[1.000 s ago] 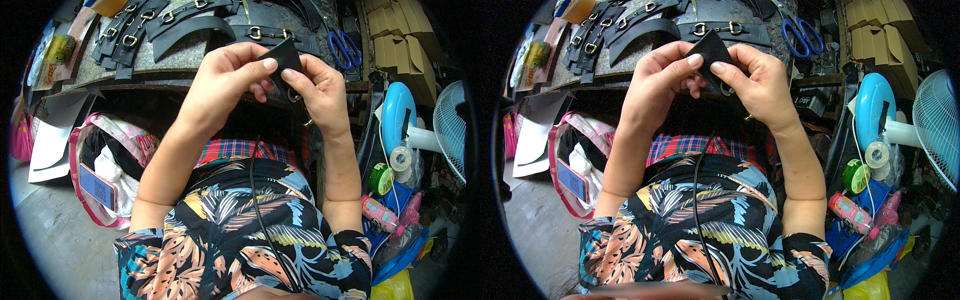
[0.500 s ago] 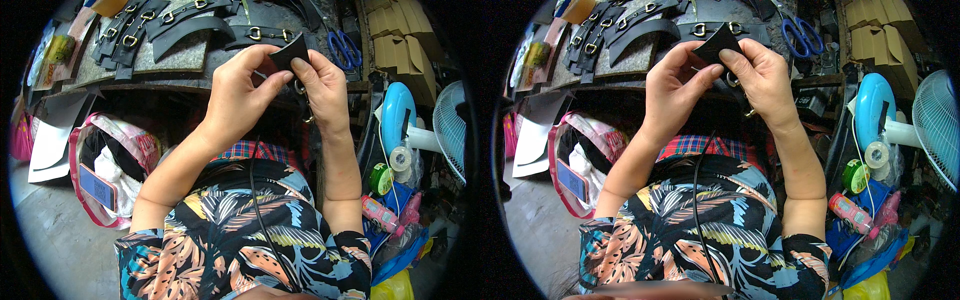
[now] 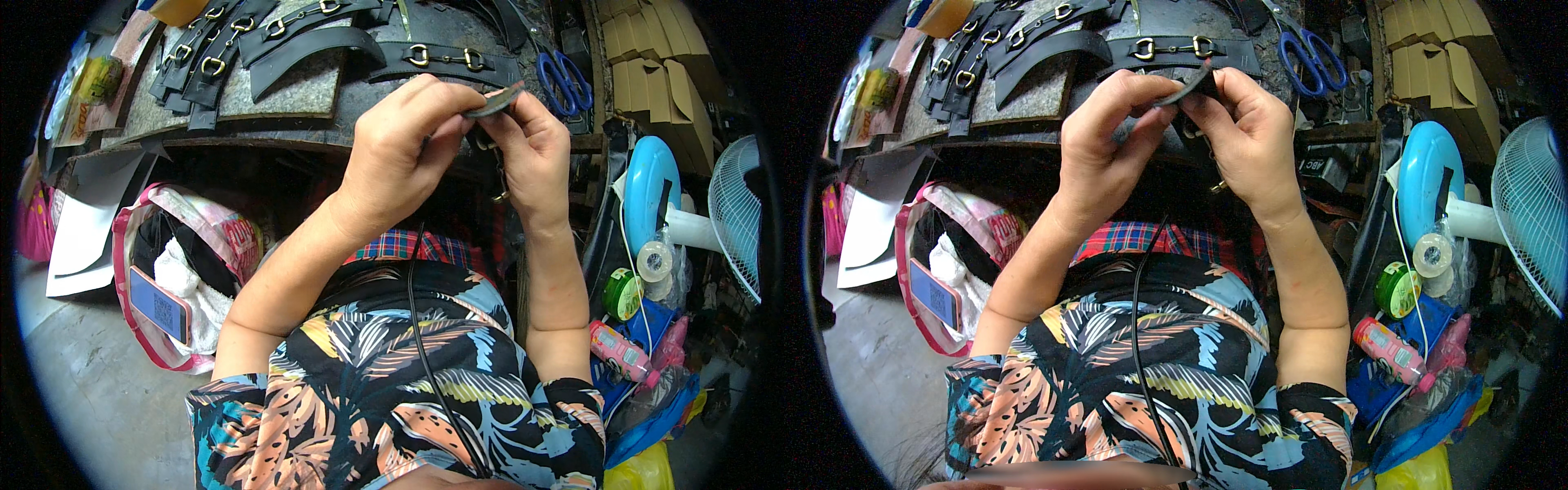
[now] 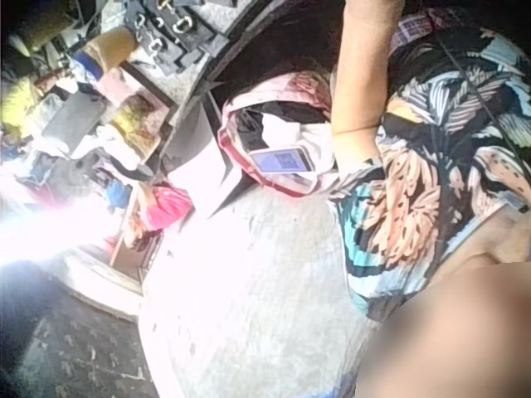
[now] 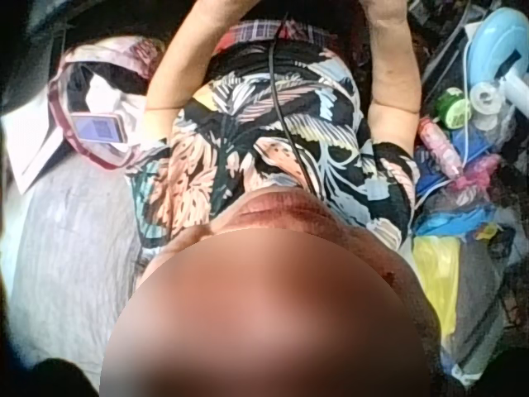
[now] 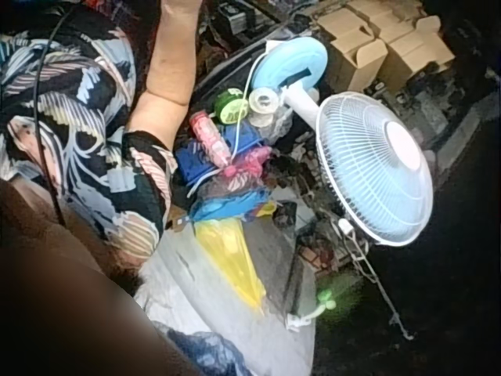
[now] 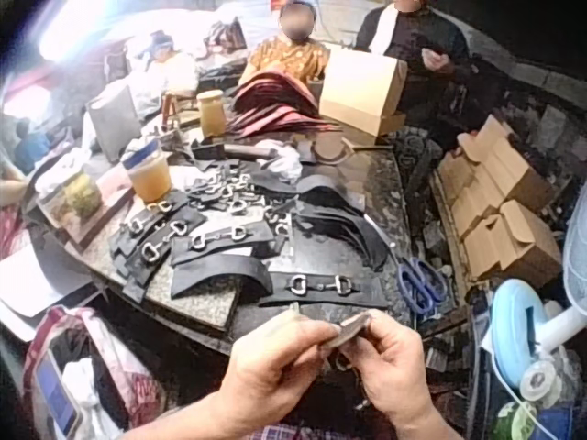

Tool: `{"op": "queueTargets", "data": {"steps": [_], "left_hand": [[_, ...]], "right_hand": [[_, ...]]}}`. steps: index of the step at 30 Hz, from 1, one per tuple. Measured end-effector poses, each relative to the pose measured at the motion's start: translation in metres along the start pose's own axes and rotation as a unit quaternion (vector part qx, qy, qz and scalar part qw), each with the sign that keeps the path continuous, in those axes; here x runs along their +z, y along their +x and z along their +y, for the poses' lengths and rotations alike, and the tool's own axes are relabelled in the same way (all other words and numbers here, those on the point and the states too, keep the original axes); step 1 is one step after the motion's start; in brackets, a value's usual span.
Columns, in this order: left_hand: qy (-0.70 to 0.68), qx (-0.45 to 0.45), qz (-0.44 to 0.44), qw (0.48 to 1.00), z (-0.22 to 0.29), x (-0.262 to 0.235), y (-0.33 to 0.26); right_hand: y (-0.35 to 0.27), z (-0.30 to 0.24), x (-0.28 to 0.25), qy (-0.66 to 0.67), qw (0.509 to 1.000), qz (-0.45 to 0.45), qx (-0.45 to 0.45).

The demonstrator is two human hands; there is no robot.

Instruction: The person attaches metal D-rings to black leather straps using a small metal pin and a hammer. They repeatedly position the pin through the strap and D-ring, then strike the pin with the hammer to secure it. The person works on multiple straps, placing finished ones aside on the table.

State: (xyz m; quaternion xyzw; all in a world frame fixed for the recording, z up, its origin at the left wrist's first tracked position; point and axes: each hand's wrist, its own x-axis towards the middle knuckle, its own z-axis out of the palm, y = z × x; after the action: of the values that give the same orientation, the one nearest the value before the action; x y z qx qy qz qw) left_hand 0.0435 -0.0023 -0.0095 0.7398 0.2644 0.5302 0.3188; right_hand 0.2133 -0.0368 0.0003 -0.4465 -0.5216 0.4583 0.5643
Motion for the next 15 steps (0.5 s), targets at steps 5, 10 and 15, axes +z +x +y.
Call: {"op": "queueTargets", "data": {"steps": [5,10,15], "left_hand": [[-0.125,-0.092,0.035,0.987,0.002,0.007,-0.002],[-0.186,-0.19,0.032,0.963,0.001,-0.007,0.002],[-0.196,-0.204,-0.008,0.959,-0.003,-0.018,0.011]], "right_hand": [[-0.001,-0.006,0.005,-0.047,0.999,0.013,-0.012],[-0.007,-0.032,-0.002,-0.315,0.947,-0.031,-0.048],[0.01,-0.025,-0.016,-0.101,0.995,-0.018,0.008]]}}
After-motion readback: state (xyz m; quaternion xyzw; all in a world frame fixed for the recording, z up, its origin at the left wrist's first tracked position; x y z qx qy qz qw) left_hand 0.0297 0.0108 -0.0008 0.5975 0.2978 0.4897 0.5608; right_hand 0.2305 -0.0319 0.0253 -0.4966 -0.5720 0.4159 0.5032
